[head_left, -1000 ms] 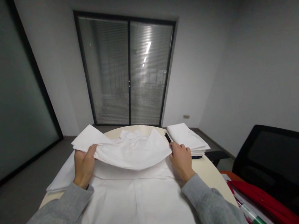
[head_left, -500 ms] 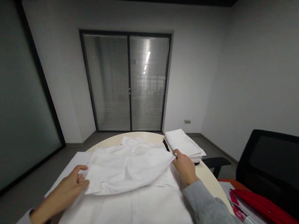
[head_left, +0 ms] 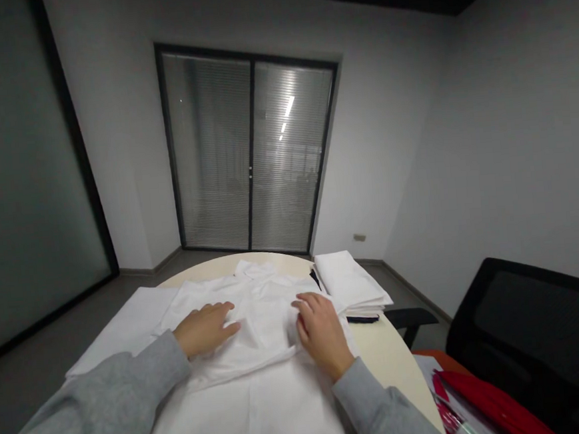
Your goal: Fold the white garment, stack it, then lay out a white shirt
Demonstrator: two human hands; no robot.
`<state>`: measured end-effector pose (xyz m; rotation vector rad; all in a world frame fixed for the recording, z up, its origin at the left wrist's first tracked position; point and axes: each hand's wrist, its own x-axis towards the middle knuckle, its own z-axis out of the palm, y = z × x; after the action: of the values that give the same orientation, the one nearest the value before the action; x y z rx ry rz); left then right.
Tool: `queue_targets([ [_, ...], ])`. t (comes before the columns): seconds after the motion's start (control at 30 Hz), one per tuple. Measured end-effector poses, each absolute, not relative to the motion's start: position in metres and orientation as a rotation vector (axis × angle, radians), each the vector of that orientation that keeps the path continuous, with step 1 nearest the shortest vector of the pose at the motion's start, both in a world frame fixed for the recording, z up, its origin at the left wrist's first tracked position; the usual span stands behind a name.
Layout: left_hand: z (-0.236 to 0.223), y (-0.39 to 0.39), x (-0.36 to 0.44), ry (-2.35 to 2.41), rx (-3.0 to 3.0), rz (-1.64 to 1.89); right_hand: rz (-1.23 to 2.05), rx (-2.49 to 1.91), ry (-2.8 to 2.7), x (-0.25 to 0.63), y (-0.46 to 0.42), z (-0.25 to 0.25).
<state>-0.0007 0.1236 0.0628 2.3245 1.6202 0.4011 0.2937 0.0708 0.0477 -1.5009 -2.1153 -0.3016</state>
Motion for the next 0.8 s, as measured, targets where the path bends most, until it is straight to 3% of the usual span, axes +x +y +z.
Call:
queue_targets([
  [0.2, 0.039, 0.116, -0.044, 1.63, 2.302, 0.234, 0.088, -1.429, -2.456, 0.265, 0.058, 0.019],
  [0.43, 0.065, 0.12, -0.067, 1.618, 2.263, -0.065, 0.275, -1.513, -2.46, 0.259, 0.046, 0.022],
  [0.63, 0.083, 0.184, 0.019, 1.423, 2.373, 0.263, 0.322, -1.54, -2.47, 0.248, 0.039, 0.011],
  [0.8, 0.06, 0.246, 0.132, 1.34, 2.327, 0.416, 0.382, -1.512, -2.403, 0.241, 0.034, -0.005],
])
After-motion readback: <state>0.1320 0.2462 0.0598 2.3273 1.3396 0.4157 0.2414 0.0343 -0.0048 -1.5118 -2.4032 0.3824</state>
